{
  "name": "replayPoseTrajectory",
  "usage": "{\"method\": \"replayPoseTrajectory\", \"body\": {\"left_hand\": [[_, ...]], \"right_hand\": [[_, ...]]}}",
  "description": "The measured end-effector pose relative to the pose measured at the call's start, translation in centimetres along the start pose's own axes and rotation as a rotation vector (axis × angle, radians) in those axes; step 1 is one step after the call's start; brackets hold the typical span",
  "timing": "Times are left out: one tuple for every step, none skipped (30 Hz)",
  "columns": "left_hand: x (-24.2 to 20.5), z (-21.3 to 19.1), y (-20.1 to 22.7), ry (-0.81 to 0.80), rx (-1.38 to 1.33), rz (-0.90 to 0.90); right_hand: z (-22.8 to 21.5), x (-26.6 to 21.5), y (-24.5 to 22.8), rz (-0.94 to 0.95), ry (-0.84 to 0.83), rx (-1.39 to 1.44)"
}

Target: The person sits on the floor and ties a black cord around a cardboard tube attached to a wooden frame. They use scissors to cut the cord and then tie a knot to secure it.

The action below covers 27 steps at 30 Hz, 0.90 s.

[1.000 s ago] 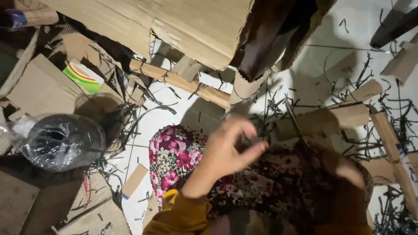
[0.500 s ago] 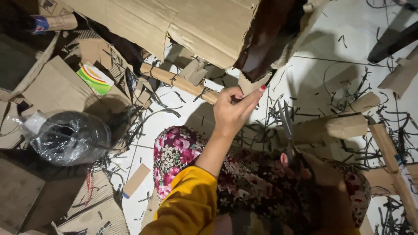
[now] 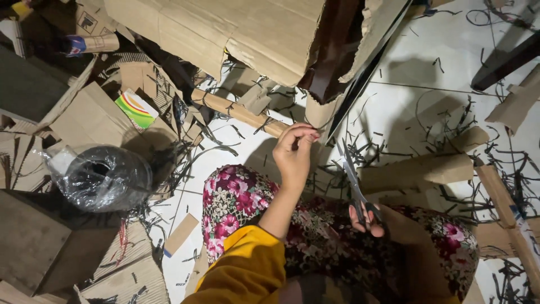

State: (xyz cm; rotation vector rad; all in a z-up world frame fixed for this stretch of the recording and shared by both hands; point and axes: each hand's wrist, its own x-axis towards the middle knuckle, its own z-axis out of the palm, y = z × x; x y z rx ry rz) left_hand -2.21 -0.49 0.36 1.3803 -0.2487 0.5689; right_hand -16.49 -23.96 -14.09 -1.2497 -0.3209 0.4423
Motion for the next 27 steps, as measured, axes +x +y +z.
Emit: {"method": "replayPoseTrajectory", "body": {"left_hand": [[0.0, 0.0, 0.0, 0.004, -0.051, -0.042], [-0.1, 0.0, -0.2, 0.005, -0.052, -0.043], [-0.2, 0.0, -0.4, 0.009, -0.108, -0.140], [-0.3, -0.1, -0.6, 0.014, -0.163, -0.237], [-0.2, -0.4, -0.6, 0.015, -0.163, -0.239], [-0.2, -0.7, -0.6, -0.026, -0.107, -0.248], [-0.2, -1.0, -0.6, -0.067, -0.052, -0.257], [0.1, -1.4, -0.4, -0.066, -0.051, -0.262], [0.3, -1.7, -0.2, -0.098, -0.051, -0.281], [0.5, -2.0, 0.1, -0.131, -0.050, -0.301], [0.6, -2.2, 0.0, -0.130, -0.049, -0.306], [0.8, -2.3, -0.1, -0.158, -0.058, -0.332], [1.0, -2.4, -0.1, -0.186, -0.067, -0.358], [0.9, -2.5, 0.0, -0.184, -0.067, -0.358], [0.9, -2.5, 0.1, -0.199, -0.086, -0.381], [0.8, -2.6, 0.2, -0.214, -0.104, -0.405], [0.9, -2.6, 0.5, -0.211, -0.104, -0.407], [0.9, -2.6, 0.7, -0.216, -0.161, -0.463], [1.0, -2.7, 1.0, -0.220, -0.219, -0.519], [0.9, -2.7, 0.5, -0.216, -0.218, -0.522], [0.9, -2.8, -0.1, -0.231, -0.271, -0.544], [0.8, -2.8, -0.6, -0.246, -0.324, -0.564], [0.7, -3.0, -1.4, -0.242, -0.325, -0.567], [0.6, -3.2, -2.2, -0.268, -0.321, -0.561], [0.4, -3.3, -3.0, -0.293, -0.317, -0.555], [0.6, -3.5, -2.8, -0.294, -0.318, -0.558], [0.7, -3.5, -2.6, -0.317, -0.285, -0.526]], "right_hand": [[-2.1, -0.3, 3.8, 0.038, -0.032, 0.005], [0.3, 0.2, -0.2, 0.039, -0.032, 0.004], [2.7, 0.6, -4.2, 0.039, -0.020, 0.044], [5.1, 1.2, -8.2, 0.040, -0.009, 0.085], [5.2, 1.3, -8.5, 0.042, -0.009, 0.085], [5.2, 1.5, -8.7, 0.035, -0.023, 0.056], [5.2, 1.6, -8.9, 0.028, -0.038, 0.027], [5.2, 2.0, -9.3, 0.032, -0.037, 0.029], [5.1, 2.4, -9.6, 0.020, -0.056, -0.014], [5.0, 2.8, -9.9, 0.008, -0.075, -0.056], [4.8, 3.2, -10.3, 0.012, -0.074, -0.053], [4.6, 3.8, -10.7, -0.001, -0.096, -0.097], [4.5, 4.4, -11.1, -0.014, -0.117, -0.141], [4.1, 4.9, -11.6, -0.013, -0.119, -0.140], [3.8, 5.4, -12.1, -0.028, -0.141, -0.185], [3.5, 5.9, -12.5, -0.041, -0.164, -0.230], [3.3, 6.4, -12.9, -0.039, -0.166, -0.229], [3.2, 6.8, -13.2, -0.052, -0.188, -0.273], [3.0, 7.2, -13.6, -0.064, -0.211, -0.316], [2.9, 7.5, -13.8, -0.061, -0.213, -0.314], [2.8, 7.7, -14.1, -0.074, -0.235, -0.357], [2.6, 7.9, -14.4, -0.087, -0.258, -0.401], [2.1, 8.0, -13.8, -0.083, -0.260, -0.400], [1.7, 8.1, -13.2, -0.055, -0.271, -0.403], [1.2, 8.1, -12.6, -0.026, -0.282, -0.405], [1.0, 8.4, -12.7, -0.024, -0.281, -0.404], [0.8, 8.7, -12.9, -0.001, -0.293, -0.434]]}}
